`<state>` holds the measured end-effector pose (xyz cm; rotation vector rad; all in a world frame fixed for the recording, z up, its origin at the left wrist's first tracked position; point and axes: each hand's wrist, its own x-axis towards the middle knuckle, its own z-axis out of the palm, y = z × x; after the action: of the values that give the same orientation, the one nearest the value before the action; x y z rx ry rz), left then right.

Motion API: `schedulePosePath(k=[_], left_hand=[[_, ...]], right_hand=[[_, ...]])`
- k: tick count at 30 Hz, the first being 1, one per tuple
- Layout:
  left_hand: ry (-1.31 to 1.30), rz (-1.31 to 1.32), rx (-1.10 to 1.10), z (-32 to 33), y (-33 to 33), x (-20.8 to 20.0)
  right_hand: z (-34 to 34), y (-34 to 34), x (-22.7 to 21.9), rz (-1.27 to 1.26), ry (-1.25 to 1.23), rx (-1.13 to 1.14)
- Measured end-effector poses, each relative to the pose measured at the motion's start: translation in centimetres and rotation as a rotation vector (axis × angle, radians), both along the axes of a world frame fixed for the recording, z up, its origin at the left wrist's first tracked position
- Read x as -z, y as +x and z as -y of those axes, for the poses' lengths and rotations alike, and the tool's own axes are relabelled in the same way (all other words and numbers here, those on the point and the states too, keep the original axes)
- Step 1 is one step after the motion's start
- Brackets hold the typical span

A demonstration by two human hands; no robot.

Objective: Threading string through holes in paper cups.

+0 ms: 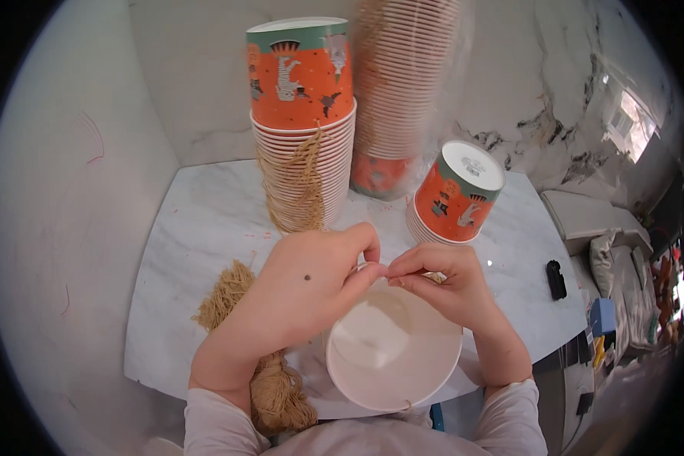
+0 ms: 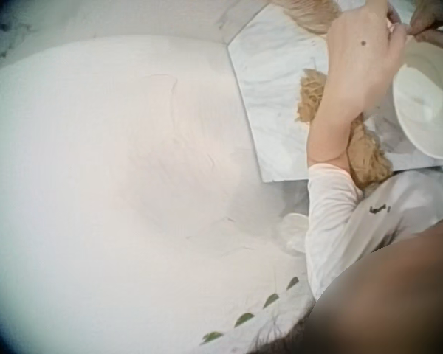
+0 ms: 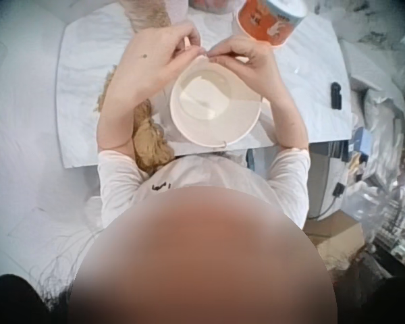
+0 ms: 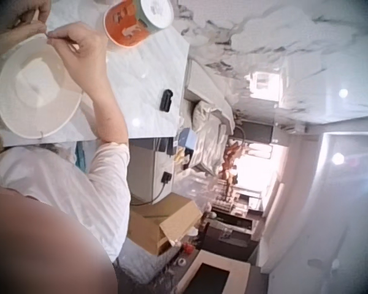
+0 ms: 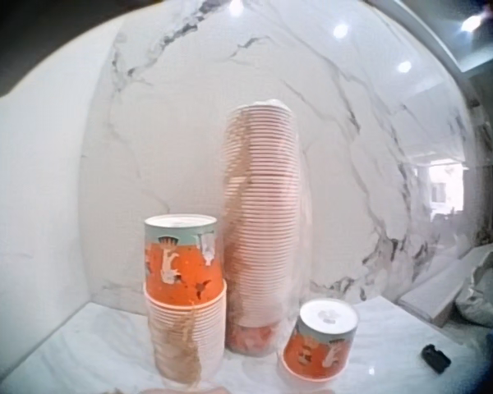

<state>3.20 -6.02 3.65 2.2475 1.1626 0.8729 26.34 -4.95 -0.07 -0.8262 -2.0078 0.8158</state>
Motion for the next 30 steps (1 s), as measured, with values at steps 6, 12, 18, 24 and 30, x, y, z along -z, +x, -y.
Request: schedulePosePath(k=[6, 12, 18, 24, 30], left_hand=[[-0.05, 0.102, 0.071, -1.5, -0.4, 0.7], [-0.545, 0.624, 0.464, -3.5, 0.1, 1.1], [-0.231, 0.526, 0.313, -4.4, 1.5, 3.1], [0.059, -0.102, 0.009, -4.4, 0.7, 3.9], [0.08, -0.247, 0.023, -3.6, 0.9, 3.0]], right_hand=[[-0.7, -0.7, 1.3, 0.004, -0.16, 0.06], [-1.4, -0.8, 1.8, 0.052, -0.201, 0.094], [-1.4, -0.8, 2.2, 0.063, -0.172, 0.117], [-1.3, -0.7, 2.4, 0.062, -0.131, 0.104], [-1.4, -0.3, 2.1, 0.022, -0.115, 0.107]])
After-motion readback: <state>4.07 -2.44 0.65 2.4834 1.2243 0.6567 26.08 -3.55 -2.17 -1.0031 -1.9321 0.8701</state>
